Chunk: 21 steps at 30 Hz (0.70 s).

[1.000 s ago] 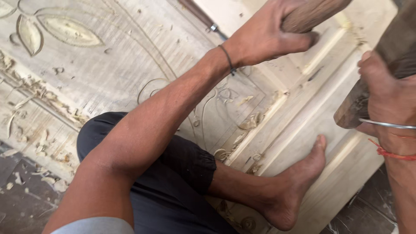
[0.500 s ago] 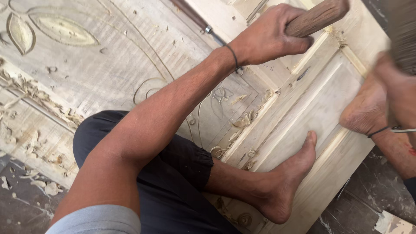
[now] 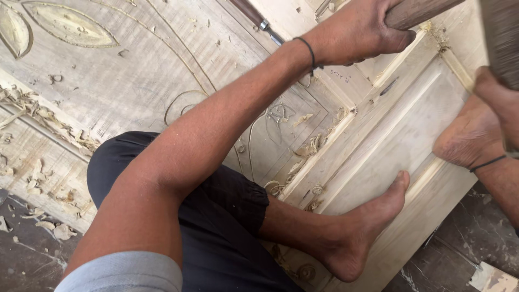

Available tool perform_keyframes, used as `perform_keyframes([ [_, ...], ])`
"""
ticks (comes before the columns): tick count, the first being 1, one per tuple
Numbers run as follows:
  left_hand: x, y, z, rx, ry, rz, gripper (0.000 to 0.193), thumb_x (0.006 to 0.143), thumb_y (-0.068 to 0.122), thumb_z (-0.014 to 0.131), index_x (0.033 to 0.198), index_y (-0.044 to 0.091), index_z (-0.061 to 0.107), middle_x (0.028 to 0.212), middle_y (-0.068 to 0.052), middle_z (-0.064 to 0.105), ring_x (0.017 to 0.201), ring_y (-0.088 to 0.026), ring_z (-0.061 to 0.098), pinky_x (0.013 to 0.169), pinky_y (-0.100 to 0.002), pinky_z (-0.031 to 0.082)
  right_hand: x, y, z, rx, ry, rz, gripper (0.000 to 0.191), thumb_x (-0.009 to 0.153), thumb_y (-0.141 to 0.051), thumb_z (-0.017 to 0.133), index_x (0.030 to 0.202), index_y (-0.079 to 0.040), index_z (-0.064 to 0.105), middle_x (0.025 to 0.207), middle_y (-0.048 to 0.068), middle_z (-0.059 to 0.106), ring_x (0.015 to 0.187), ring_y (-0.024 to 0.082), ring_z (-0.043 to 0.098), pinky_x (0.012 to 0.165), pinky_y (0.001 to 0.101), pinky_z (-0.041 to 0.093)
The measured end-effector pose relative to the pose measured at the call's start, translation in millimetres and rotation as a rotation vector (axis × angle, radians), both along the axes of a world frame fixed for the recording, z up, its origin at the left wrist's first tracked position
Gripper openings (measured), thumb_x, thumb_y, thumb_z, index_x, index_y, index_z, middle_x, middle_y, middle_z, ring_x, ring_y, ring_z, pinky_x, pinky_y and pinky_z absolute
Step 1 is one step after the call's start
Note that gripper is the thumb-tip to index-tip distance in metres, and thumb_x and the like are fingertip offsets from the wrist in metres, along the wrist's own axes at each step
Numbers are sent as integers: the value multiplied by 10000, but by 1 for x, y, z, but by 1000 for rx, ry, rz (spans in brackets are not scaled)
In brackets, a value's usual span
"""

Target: The person sits on the floor beside a large carved wooden door panel and carves floral relief patterns using a chisel, striking it with a wooden mallet. They reposition the chisel along the drawn pattern, brush away shavings, and continue chiseling different sections of the panel.

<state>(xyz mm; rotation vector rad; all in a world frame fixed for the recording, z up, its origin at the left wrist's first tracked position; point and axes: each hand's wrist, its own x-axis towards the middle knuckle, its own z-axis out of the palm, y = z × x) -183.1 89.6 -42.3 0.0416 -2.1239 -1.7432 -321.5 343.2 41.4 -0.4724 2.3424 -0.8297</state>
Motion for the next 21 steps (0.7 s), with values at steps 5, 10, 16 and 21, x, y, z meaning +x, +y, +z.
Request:
perform_keyframes([
  [5, -13, 9, -12, -130, -63, 38, 299, 963, 324, 685, 1090, 57, 732, 516, 41, 626, 404, -34, 645, 346, -204, 546, 5, -2, -6, 3, -67, -34, 327, 1030, -172, 608, 1225, 89, 581, 1089, 216, 642, 866, 298, 634, 761, 416, 556],
  [10, -24, 13, -19, -210, 14, 54, 233, 954, 298, 671, 965, 92, 780, 482, 57, 627, 371, -29, 622, 316, -201, 524, 8, -4, -10, -2, -95, -52, 345, 1023, -191, 595, 1236, 79, 572, 1102, 213, 636, 881, 299, 628, 770, 422, 552],
  [16, -19, 16, -27, -126, -94, 45, 272, 977, 359, 632, 929, 133, 777, 470, 45, 627, 340, -24, 599, 287, -195, 490, 10, -6, -16, -9, -125, -57, 368, 1015, -215, 579, 1250, 68, 562, 1118, 210, 627, 899, 299, 620, 782, 428, 548],
  [21, -23, 20, -37, -155, 43, 54, 303, 1002, 367, 640, 910, 119, 787, 491, 41, 631, 351, -20, 595, 282, -178, 476, 11, -7, -18, -13, -140, -61, 387, 1008, -235, 565, 1261, 58, 554, 1131, 207, 621, 914, 299, 614, 792, 433, 544],
])
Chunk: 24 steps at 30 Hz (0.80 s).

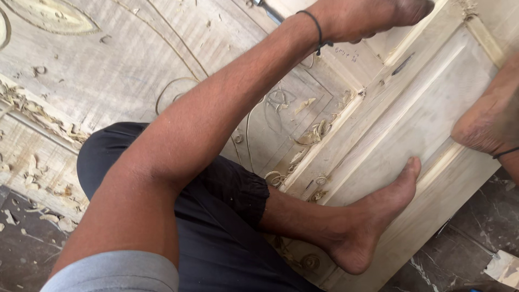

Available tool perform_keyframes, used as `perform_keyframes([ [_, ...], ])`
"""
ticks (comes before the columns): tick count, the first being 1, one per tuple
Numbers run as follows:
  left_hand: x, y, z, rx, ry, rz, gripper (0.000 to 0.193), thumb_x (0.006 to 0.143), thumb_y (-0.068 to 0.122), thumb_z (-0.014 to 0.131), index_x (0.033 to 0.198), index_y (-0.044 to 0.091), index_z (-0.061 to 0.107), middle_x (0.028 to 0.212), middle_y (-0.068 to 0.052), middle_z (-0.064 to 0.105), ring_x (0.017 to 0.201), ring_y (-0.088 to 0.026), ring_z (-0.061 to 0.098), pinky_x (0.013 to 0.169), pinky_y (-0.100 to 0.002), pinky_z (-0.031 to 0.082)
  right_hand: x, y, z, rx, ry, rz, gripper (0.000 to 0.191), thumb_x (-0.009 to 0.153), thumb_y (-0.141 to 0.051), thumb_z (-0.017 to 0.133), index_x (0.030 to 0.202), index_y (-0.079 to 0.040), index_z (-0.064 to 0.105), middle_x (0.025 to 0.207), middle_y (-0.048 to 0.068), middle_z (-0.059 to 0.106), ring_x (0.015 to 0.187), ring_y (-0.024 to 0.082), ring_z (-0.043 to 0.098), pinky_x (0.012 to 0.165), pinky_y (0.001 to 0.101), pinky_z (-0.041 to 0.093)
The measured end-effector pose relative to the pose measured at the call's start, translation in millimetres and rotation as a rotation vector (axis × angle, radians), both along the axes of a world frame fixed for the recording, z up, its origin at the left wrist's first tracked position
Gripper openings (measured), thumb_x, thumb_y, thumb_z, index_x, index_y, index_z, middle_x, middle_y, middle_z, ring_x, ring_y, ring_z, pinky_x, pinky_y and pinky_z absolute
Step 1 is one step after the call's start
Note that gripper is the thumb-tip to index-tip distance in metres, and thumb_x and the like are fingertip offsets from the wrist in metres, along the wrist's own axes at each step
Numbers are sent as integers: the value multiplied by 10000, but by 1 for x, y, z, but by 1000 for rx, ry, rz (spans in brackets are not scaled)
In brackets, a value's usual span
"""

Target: The person sits on the floor beside a large carved wooden door panel and carves floral relief patterns using a chisel, striking it with a wooden mallet. They reposition the chisel along the drawn pattern, brush away shavings, and continue chiseling different sections of the panel.

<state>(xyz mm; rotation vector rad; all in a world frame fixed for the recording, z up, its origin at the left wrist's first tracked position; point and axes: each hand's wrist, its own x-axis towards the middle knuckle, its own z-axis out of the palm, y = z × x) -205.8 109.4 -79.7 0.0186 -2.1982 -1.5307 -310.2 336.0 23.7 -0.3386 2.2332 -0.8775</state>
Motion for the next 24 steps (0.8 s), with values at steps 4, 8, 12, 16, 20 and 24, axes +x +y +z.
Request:
perform_keyframes([
  [4, -3, -2, -7, -44, -118, 39, 331, 1010, 399, 633, 932, 127, 804, 487, 43, 626, 364, -29, 606, 301, -190, 495, 1, -1, -1, -3, -9, -4, 402, 1003, -251, 555, 1270, 50, 547, 1142, 205, 615, 926, 299, 610, 799, 438, 541],
  [8, -3, -1, -9, 132, -35, 10, 345, 946, 451, 616, 952, 156, 795, 438, 89, 639, 323, -17, 622, 249, -198, 515, 4, -4, -2, -6, -19, -10, 418, 997, -266, 544, 1279, 43, 540, 1152, 203, 610, 938, 299, 605, 807, 442, 538],
  [12, 1, -8, -14, 98, -214, 18, 398, 986, 503, 617, 914, 171, 824, 460, 81, 577, 364, -16, 588, 290, -201, 465, 5, -6, -2, -5, -25, -7, 434, 992, -282, 533, 1287, 35, 534, 1163, 201, 604, 950, 300, 600, 814, 446, 535],
  [16, 1, -10, -20, 114, -157, 38, 416, 986, 514, 608, 906, 159, 809, 452, 84, 569, 360, 0, 595, 289, -167, 468, 7, -9, -2, -6, -25, -2, 449, 987, -298, 523, 1296, 27, 527, 1174, 199, 599, 962, 300, 595, 822, 451, 532],
  [20, 0, -16, -26, 58, -294, 50, 466, 1021, 540, 555, 854, 180, 799, 463, 86, 503, 374, 0, 535, 307, -182, 405, 9, -11, -2, -9, -31, 3, 465, 981, -314, 512, 1305, 20, 520, 1184, 197, 594, 973, 300, 590, 830, 455, 529],
  [24, -4, -21, -38, 91, -229, 100, 443, 1013, 514, 569, 845, 180, 805, 456, 96, 529, 360, -11, 537, 302, -185, 402, 10, -14, -2, -14, -24, -6, 481, 976, -330, 501, 1314, 12, 513, 1195, 194, 588, 985, 300, 586, 837, 459, 525],
])
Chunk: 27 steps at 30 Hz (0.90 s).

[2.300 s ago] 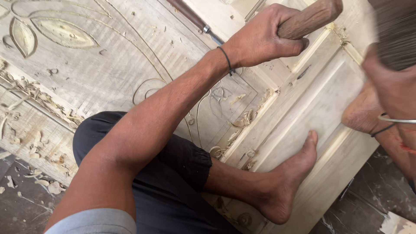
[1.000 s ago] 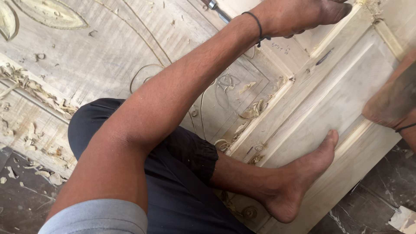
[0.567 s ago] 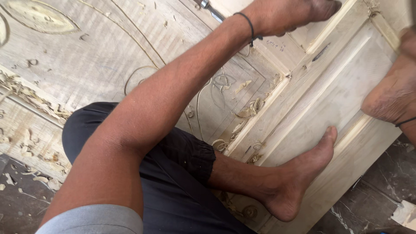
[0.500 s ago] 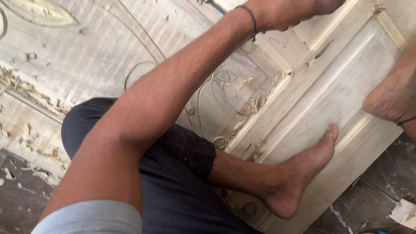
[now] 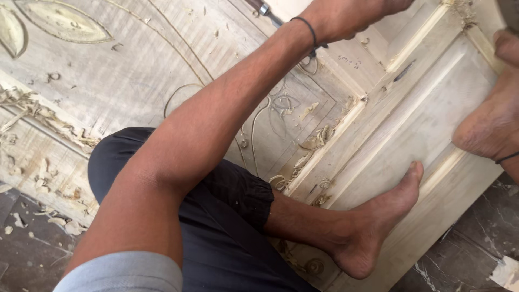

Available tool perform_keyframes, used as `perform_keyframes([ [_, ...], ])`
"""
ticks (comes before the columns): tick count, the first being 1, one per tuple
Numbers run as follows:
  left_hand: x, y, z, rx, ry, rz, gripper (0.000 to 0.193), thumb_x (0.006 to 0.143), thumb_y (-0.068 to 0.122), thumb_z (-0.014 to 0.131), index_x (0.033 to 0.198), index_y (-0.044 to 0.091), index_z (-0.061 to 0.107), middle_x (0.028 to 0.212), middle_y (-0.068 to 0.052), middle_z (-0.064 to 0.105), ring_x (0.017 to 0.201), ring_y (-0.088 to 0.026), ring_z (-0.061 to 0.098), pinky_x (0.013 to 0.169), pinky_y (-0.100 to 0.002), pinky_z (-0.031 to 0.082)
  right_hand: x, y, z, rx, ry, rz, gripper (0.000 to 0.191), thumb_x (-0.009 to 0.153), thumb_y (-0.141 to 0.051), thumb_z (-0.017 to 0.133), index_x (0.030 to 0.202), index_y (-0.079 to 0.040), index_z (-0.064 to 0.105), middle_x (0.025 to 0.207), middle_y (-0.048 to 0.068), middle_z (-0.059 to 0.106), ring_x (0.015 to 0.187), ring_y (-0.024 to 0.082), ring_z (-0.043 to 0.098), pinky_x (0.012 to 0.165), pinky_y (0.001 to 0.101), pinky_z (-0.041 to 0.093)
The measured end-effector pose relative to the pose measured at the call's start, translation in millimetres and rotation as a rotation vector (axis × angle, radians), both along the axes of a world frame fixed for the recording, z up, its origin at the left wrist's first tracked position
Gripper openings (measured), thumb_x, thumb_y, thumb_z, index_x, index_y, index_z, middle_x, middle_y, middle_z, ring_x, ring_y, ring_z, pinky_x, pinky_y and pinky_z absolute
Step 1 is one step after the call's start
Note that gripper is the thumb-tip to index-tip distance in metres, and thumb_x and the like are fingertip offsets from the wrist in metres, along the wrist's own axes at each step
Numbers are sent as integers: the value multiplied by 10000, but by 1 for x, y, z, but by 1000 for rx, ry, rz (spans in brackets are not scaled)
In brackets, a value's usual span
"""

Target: The person sits on the floor beside a large carved wooden door panel and carves floral relief patterns using a chisel, striking it with a wooden mallet. They reposition the chisel along the drawn pattern, brush away shavings, and continue chiseling different sections of the panel.

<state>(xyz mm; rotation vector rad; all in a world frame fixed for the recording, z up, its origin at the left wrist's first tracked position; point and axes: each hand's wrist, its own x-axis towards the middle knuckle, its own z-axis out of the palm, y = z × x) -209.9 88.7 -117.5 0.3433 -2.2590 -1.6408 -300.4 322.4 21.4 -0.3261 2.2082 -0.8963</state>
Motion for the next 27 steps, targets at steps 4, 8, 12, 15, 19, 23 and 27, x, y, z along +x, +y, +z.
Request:
perform_keyframes([
  [4, -7, -4, -15, -11, 111, 32, 484, 1021, 550, 515, 826, 188, 771, 440, 143, 539, 360, 44, 579, 302, -164, 426, 1, -3, -1, 8, -15, 5, 497, 970, -345, 491, 1323, 4, 507, 1205, 192, 583, 997, 301, 581, 845, 463, 522],
  [8, -7, -6, -20, -59, -40, 15, 508, 1038, 533, 493, 800, 184, 775, 440, 89, 455, 361, 5, 517, 290, -184, 365, 1, -5, -1, 2, -17, 3, 513, 965, -361, 480, 1332, -3, 500, 1216, 190, 577, 1009, 301, 576, 853, 468, 519],
  [12, -4, -8, -15, -8, -65, 48, 513, 1043, 516, 503, 748, 172, 743, 446, 93, 479, 366, -4, 522, 308, -183, 376, 2, -6, -1, 5, -21, 0, 529, 960, -377, 469, 1341, -11, 493, 1226, 188, 572, 1021, 301, 571, 860, 472, 516],
  [15, -5, -9, -12, -13, -23, 63, 492, 1047, 497, 494, 736, 203, 738, 454, 110, 501, 373, 12, 542, 304, -171, 407, 3, -7, -1, 6, -25, 2, 541, 956, -389, 461, 1348, -17, 488, 1234, 186, 568, 1030, 301, 567, 866, 475, 514],
  [19, -11, -10, -15, -28, -108, 70, 494, 1032, 502, 509, 714, 188, 719, 442, 88, 476, 360, -8, 519, 301, -182, 396, 4, -9, 1, 8, -22, 1, 557, 950, -405, 450, 1356, -24, 481, 1245, 184, 563, 1042, 301, 563, 874, 480, 511],
  [23, -13, -12, -19, 9, 9, 91, 491, 1073, 450, 477, 753, 178, 730, 463, 116, 484, 378, 6, 506, 318, -173, 372, 6, -12, 1, 12, -29, 0, 574, 945, -420, 440, 1365, -32, 475, 1255, 182, 557, 1054, 302, 558, 882, 484, 508],
  [27, -12, -14, -13, 48, -64, 70, 361, 1032, 470, 508, 815, 267, 713, 422, 122, 468, 335, 2, 487, 288, -184, 355, 10, -16, 1, 6, -18, 11, 590, 939, -436, 429, 1374, -40, 468, 1266, 180, 552, 1066, 302, 553, 889, 488, 505],
])
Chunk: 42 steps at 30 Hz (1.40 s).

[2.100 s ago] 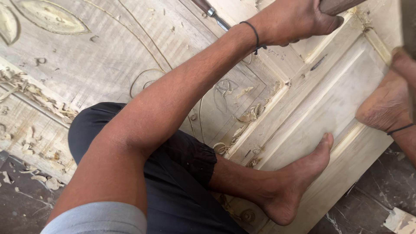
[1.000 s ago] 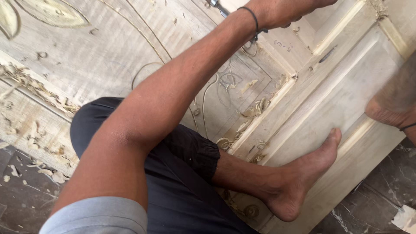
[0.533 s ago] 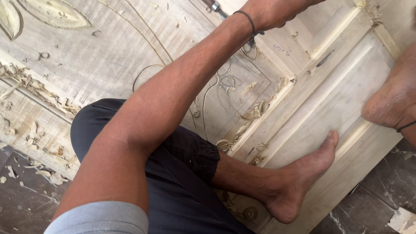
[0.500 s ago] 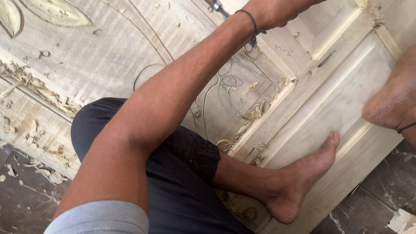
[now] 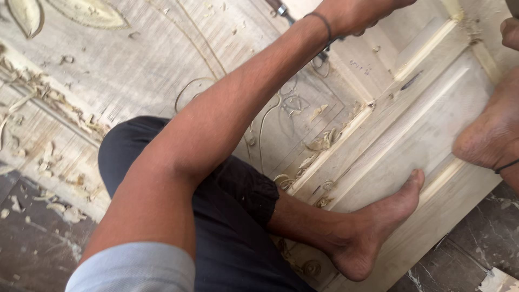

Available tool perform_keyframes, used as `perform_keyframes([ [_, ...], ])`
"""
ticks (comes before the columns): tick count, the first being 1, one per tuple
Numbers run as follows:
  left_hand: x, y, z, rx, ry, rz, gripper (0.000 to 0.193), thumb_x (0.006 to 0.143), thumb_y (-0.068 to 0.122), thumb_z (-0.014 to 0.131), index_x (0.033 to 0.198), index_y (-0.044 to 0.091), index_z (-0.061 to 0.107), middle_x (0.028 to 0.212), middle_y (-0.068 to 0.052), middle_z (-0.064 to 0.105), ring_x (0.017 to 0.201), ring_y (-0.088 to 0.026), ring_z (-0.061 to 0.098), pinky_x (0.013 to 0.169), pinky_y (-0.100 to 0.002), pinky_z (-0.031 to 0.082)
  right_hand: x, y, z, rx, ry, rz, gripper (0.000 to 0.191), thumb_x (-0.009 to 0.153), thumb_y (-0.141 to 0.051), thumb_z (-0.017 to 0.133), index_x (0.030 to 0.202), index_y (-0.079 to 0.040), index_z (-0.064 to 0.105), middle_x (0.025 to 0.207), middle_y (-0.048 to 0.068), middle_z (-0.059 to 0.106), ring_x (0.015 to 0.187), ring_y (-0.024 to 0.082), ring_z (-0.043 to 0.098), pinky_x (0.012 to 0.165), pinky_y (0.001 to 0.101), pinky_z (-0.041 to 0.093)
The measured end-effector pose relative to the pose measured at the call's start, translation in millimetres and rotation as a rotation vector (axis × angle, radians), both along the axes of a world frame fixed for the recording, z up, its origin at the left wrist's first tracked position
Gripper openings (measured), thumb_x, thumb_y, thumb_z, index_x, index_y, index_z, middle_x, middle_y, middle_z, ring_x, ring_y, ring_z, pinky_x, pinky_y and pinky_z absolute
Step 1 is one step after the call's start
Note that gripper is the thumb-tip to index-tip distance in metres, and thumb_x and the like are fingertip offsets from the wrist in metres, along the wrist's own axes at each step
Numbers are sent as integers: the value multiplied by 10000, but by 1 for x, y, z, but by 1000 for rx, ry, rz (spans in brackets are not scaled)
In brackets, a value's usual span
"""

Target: The person sits on the floor beside a large carved wooden door panel and carves floral relief patterns using a chisel, striking it with a wooden mallet. They reposition the chisel along the drawn pattern, brush away shavings, and continue chiseling different sections of the panel.

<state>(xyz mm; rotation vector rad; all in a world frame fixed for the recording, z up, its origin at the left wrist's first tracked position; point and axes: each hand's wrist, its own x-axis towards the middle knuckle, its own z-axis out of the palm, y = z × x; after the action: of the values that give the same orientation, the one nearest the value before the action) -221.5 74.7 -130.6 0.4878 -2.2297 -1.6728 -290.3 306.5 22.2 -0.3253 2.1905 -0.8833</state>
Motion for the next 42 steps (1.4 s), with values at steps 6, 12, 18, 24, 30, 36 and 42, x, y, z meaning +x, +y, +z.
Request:
perform_keyframes([
  [6, 7, -1, 8, -8, 54, 45, 481, 1054, 451, 523, 698, 183, 704, 417, 114, 459, 329, 12, 485, 296, -169, 340, 3, -7, 1, 4, -17, -6, 614, 931, -460, 413, 1388, -51, 458, 1281, 177, 544, 1084, 302, 546, 901, 495, 500],
  [12, 5, -1, 7, 7, 76, 82, 419, 1014, 441, 556, 713, 196, 715, 412, 106, 497, 323, -3, 528, 287, -169, 407, 2, -9, 5, 8, -28, -11, 639, 923, -484, 397, 1401, -63, 448, 1297, 173, 535, 1101, 302, 539, 912, 501, 495],
  [18, -1, -5, 1, -40, 50, 130, 440, 987, 448, 613, 726, 120, 748, 413, 78, 519, 325, -33, 576, 277, -189, 450, 4, -9, 5, 7, -47, -27, 663, 915, -507, 381, 1414, -74, 438, 1313, 170, 527, 1119, 303, 531, 924, 507, 491],
  [24, -8, -7, -5, -44, 84, 198, 431, 963, 465, 594, 758, 133, 775, 395, 71, 547, 293, -40, 579, 254, -210, 453, 7, -11, 6, 10, -62, -33, 688, 907, -531, 365, 1428, -85, 428, 1329, 167, 519, 1137, 303, 524, 935, 514, 486],
  [30, -6, -10, -2, -22, 62, 180, 437, 961, 476, 573, 791, 124, 770, 392, 80, 560, 297, -57, 582, 267, -211, 483, 10, -9, 9, 6, -64, -36, 713, 899, -555, 349, 1441, -97, 418, 1345, 164, 511, 1155, 303, 517, 947, 520, 482],
  [36, 0, -17, 2, -31, 5, 208, 481, 962, 501, 570, 801, 108, 797, 428, 52, 559, 333, -93, 626, 305, -246, 497, 12, -7, 11, 6, -81, -58, 738, 891, -578, 333, 1454, -108, 408, 1360, 160, 503, 1173, 304, 510, 958, 527, 477],
  [42, 0, -17, -9, -47, 81, 290, 495, 946, 502, 563, 860, 64, 777, 458, -5, 668, 403, -148, 685, 343, -274, 569, 15, -7, 11, 14, -92, -65, 762, 883, -602, 317, 1468, -120, 397, 1376, 157, 495, 1191, 304, 503, 970, 533, 472],
])
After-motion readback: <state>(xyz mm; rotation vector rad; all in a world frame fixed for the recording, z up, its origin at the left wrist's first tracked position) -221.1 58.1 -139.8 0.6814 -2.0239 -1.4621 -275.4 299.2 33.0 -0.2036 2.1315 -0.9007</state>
